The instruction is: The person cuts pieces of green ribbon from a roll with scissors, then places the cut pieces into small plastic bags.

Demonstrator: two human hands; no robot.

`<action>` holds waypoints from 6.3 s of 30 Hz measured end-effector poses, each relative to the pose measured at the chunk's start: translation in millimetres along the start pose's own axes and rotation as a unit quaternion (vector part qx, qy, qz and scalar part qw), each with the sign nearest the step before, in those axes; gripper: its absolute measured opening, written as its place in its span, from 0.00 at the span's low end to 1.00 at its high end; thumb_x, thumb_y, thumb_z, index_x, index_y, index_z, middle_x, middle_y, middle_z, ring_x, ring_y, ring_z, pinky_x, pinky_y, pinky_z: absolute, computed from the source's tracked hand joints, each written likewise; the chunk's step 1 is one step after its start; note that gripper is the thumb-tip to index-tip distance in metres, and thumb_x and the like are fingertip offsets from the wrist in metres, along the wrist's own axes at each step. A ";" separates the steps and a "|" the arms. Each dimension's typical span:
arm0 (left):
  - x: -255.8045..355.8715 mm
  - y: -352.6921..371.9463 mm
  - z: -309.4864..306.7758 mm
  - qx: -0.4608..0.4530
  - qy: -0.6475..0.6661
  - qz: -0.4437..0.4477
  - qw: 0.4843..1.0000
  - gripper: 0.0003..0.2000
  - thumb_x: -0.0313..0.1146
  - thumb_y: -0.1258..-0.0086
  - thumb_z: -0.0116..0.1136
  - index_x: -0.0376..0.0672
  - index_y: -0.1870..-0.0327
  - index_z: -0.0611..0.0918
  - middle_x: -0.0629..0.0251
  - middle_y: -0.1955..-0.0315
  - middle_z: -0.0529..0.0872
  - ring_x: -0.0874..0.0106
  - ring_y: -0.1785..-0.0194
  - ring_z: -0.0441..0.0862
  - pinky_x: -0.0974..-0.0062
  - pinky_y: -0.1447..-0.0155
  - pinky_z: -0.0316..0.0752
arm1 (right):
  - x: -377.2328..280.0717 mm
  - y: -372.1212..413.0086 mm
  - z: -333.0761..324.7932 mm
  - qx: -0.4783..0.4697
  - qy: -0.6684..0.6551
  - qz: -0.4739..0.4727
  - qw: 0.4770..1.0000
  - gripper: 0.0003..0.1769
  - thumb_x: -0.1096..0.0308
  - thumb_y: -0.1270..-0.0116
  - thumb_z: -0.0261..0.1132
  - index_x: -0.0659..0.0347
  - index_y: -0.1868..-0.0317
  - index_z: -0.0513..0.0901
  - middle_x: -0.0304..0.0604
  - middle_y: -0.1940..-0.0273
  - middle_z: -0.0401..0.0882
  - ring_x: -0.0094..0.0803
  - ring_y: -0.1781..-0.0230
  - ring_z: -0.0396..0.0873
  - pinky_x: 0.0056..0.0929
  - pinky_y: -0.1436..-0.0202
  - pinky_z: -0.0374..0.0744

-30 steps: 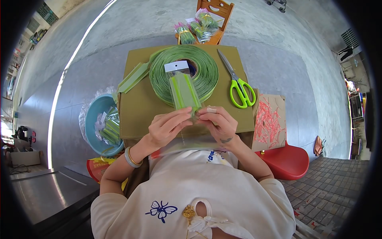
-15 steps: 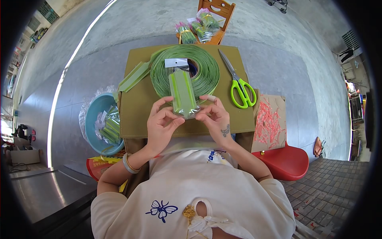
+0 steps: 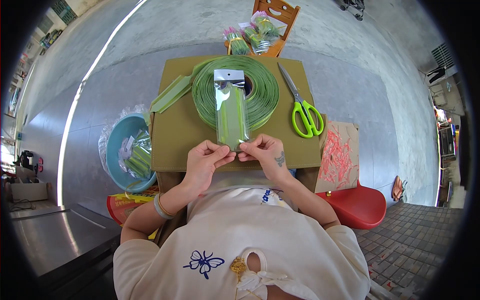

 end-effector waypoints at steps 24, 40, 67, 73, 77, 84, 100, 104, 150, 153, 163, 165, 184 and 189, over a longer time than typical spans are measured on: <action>-7.9 -2.4 3.7 0.003 0.035 -0.010 0.999 0.05 0.24 0.35 0.55 0.39 0.71 0.72 0.60 0.66 0.80 0.68 0.58 0.82 0.72 0.50 0.80 | -0.3 -1.9 0.9 0.024 -0.022 -0.016 0.999 0.06 0.73 0.36 0.60 0.64 0.64 0.70 0.40 0.69 0.78 0.25 0.70 0.79 0.23 0.65 0.82; 5.2 -3.2 21.8 -0.046 -0.146 -0.035 0.988 0.11 0.33 0.32 0.53 0.30 0.65 0.76 0.60 0.74 0.80 0.71 0.74 0.82 0.81 0.75 0.77 | -15.9 5.6 4.0 0.011 0.055 -0.068 0.996 0.15 0.76 0.42 0.65 0.57 0.72 0.64 0.37 0.73 0.75 0.22 0.73 0.76 0.20 0.67 0.80; 202.7 -54.7 -179.1 0.304 -0.456 0.373 0.749 0.22 0.28 0.39 0.56 0.36 0.42 0.70 0.54 0.46 0.75 0.63 0.42 0.72 0.67 0.41 0.67 | -110.3 8.6 -115.1 0.317 0.453 -0.318 0.770 0.07 0.76 0.40 0.58 0.65 0.61 0.73 0.50 0.58 0.76 0.42 0.53 0.73 0.35 0.50 0.70; 166.7 -168.1 -28.0 0.047 -0.701 0.314 0.639 0.17 0.31 0.41 0.58 0.37 0.51 0.77 0.55 0.61 0.83 0.65 0.56 0.81 0.71 0.53 0.72 | -86.3 -3.7 -95.1 0.267 0.592 -0.361 0.669 0.07 0.76 0.44 0.60 0.63 0.63 0.76 0.50 0.53 0.73 0.48 0.50 0.70 0.41 0.47 0.67; 184.8 -182.0 25.6 0.059 -0.640 0.272 0.716 0.10 0.31 0.40 0.57 0.34 0.63 0.81 0.61 0.74 0.83 0.72 0.72 0.81 0.74 0.66 0.72 | -84.0 -8.3 -102.9 0.297 0.590 -0.348 0.665 0.08 0.76 0.45 0.60 0.63 0.63 0.77 0.50 0.52 0.73 0.47 0.49 0.70 0.41 0.48 0.68; 222.3 -47.9 46.0 -0.297 -0.445 0.098 0.839 0.07 0.28 0.39 0.59 0.32 0.66 0.82 0.65 0.80 0.80 0.82 0.82 0.71 0.85 0.78 0.65 | -83.1 -5.9 -100.9 0.301 0.594 -0.357 0.655 0.07 0.75 0.44 0.60 0.62 0.64 0.77 0.50 0.51 0.74 0.47 0.50 0.71 0.41 0.48 0.68; 133.4 -102.9 -39.9 0.020 -0.643 0.174 0.745 0.32 0.32 0.46 0.61 0.34 0.39 0.66 0.45 0.54 0.79 0.59 0.54 0.79 0.68 0.50 0.73 | -88.1 -5.5 -107.6 0.309 0.588 -0.291 0.689 0.15 0.75 0.44 0.61 0.63 0.54 0.73 0.51 0.57 0.72 0.49 0.54 0.70 0.41 0.51 0.68; 144.4 -136.3 -41.1 0.058 -0.707 0.244 0.661 0.12 0.27 0.47 0.59 0.31 0.62 0.80 0.50 0.76 0.83 0.59 0.72 0.82 0.68 0.63 0.76 | -86.1 -9.0 -122.8 0.323 0.604 -0.285 0.671 0.17 0.73 0.44 0.63 0.66 0.54 0.73 0.52 0.58 0.72 0.48 0.55 0.70 0.39 0.51 0.69; 169.7 -16.5 -157.3 0.064 -0.459 -0.096 0.881 0.11 0.35 0.36 0.58 0.33 0.69 0.80 0.67 0.81 0.79 0.82 0.86 0.72 0.84 0.84 0.65 | -41.5 11.1 1.8 -0.306 -0.064 0.046 0.949 0.36 0.33 0.39 0.48 0.65 0.62 0.72 0.38 0.74 0.71 0.19 0.80 0.69 0.17 0.83 0.67; 180.7 -25.4 -125.5 0.101 -0.424 -0.008 0.900 0.13 0.37 0.35 0.58 0.34 0.70 0.80 0.69 0.83 0.78 0.85 0.89 0.67 0.86 0.87 0.60 | -23.3 27.8 43.0 -0.344 0.089 0.101 0.929 0.40 0.29 0.41 0.43 0.64 0.61 0.73 0.38 0.72 0.71 0.20 0.79 0.70 0.18 0.80 0.70; 171.9 -0.1 -70.1 0.055 -0.316 0.055 0.946 0.12 0.35 0.35 0.58 0.31 0.67 0.81 0.65 0.82 0.80 0.84 0.90 0.67 0.87 0.88 0.60 | 8.5 -3.6 74.3 -0.326 0.120 0.147 0.926 0.44 0.27 0.41 0.40 0.68 0.61 0.71 0.42 0.70 0.69 0.22 0.79 0.69 0.21 0.77 0.73; 165.6 6.3 -63.6 0.053 -0.330 0.061 0.940 0.12 0.35 0.35 0.58 0.31 0.67 0.81 0.65 0.82 0.80 0.83 0.91 0.68 0.87 0.88 0.60 | 7.3 -7.9 77.3 -0.308 0.151 0.151 0.927 0.45 0.26 0.42 0.40 0.68 0.61 0.71 0.42 0.70 0.69 0.22 0.80 0.69 0.21 0.78 0.73; 156.7 9.3 -58.5 0.063 -0.340 0.068 0.936 0.12 0.34 0.35 0.57 0.32 0.71 0.80 0.64 0.82 0.80 0.84 0.91 0.67 0.88 0.89 0.58 | -2.5 -13.1 80.7 -0.284 0.204 0.139 0.927 0.46 0.25 0.43 0.41 0.69 0.64 0.72 0.41 0.71 0.67 0.22 0.78 0.68 0.20 0.79 0.73; 155.0 9.0 -59.5 0.065 -0.335 0.064 0.938 0.12 0.34 0.35 0.57 0.32 0.71 0.80 0.64 0.82 0.80 0.84 0.91 0.67 0.88 0.89 0.58 | -1.9 -14.2 80.2 -0.286 0.205 0.135 0.926 0.46 0.25 0.43 0.40 0.69 0.65 0.72 0.41 0.71 0.67 0.22 0.79 0.68 0.20 0.80 0.72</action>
Point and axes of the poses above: each hand's wrist, its own y-axis away from the middle knuckle, its own z-axis out of the palm, x = y × z, the point moved 8 cm from there along -y, towards the middle knuckle
